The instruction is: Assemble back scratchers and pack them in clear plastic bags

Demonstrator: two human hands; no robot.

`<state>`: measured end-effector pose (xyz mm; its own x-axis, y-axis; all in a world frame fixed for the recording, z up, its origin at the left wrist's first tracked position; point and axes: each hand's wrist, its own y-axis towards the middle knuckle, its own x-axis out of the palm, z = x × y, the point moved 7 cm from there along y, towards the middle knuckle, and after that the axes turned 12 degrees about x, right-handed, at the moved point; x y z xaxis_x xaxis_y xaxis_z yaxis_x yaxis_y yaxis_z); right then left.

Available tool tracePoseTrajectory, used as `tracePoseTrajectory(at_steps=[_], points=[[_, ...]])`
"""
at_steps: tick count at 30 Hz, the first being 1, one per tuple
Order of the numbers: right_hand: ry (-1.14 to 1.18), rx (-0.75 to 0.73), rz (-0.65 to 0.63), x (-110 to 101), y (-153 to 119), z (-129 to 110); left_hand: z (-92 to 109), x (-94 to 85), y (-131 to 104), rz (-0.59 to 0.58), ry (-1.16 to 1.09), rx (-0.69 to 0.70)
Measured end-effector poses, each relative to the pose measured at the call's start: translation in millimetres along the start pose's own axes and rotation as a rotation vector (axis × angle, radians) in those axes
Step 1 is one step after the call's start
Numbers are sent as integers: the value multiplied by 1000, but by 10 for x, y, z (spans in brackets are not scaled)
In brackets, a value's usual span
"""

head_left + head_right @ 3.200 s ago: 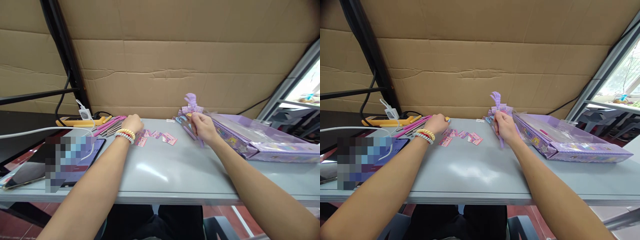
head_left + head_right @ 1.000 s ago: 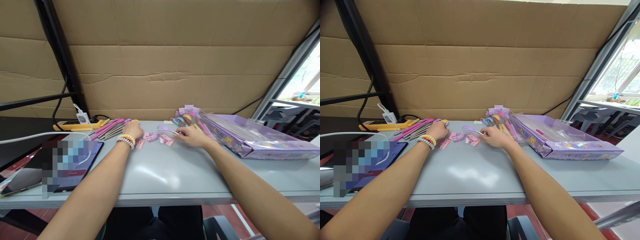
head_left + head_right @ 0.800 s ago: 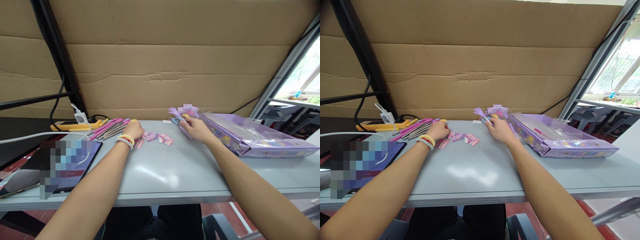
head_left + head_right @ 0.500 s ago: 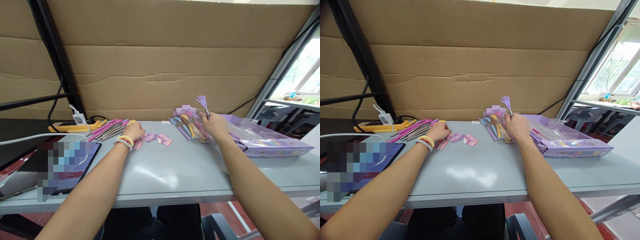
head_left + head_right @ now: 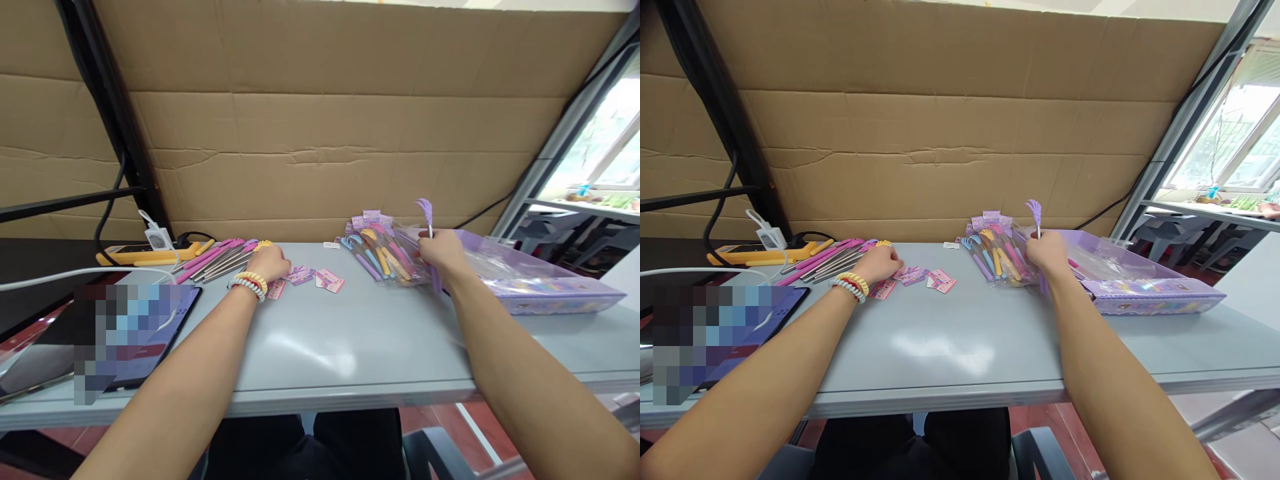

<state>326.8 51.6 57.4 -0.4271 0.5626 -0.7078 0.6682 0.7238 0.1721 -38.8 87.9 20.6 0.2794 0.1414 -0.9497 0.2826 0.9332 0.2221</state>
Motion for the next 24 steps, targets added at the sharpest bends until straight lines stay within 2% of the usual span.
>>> tracePoseTrajectory(at_steps=[2, 6, 10, 16, 20, 24], points=[[3, 31, -76, 66, 0, 30, -1, 12, 5, -11, 5, 6], [-17, 60, -109, 95, -15, 66, -12, 31, 12, -16, 10, 12], [56, 75, -170, 169, -13, 83, -16, 43, 14, -22, 9, 13], [500, 149, -398, 394, 13, 91, -17, 43, 11, -21, -4, 10], [733, 293, -445, 433, 11, 144, -12, 40, 8, -24, -5, 11], [878, 361, -483, 444, -10, 155, -6, 36, 6, -29, -9, 8]])
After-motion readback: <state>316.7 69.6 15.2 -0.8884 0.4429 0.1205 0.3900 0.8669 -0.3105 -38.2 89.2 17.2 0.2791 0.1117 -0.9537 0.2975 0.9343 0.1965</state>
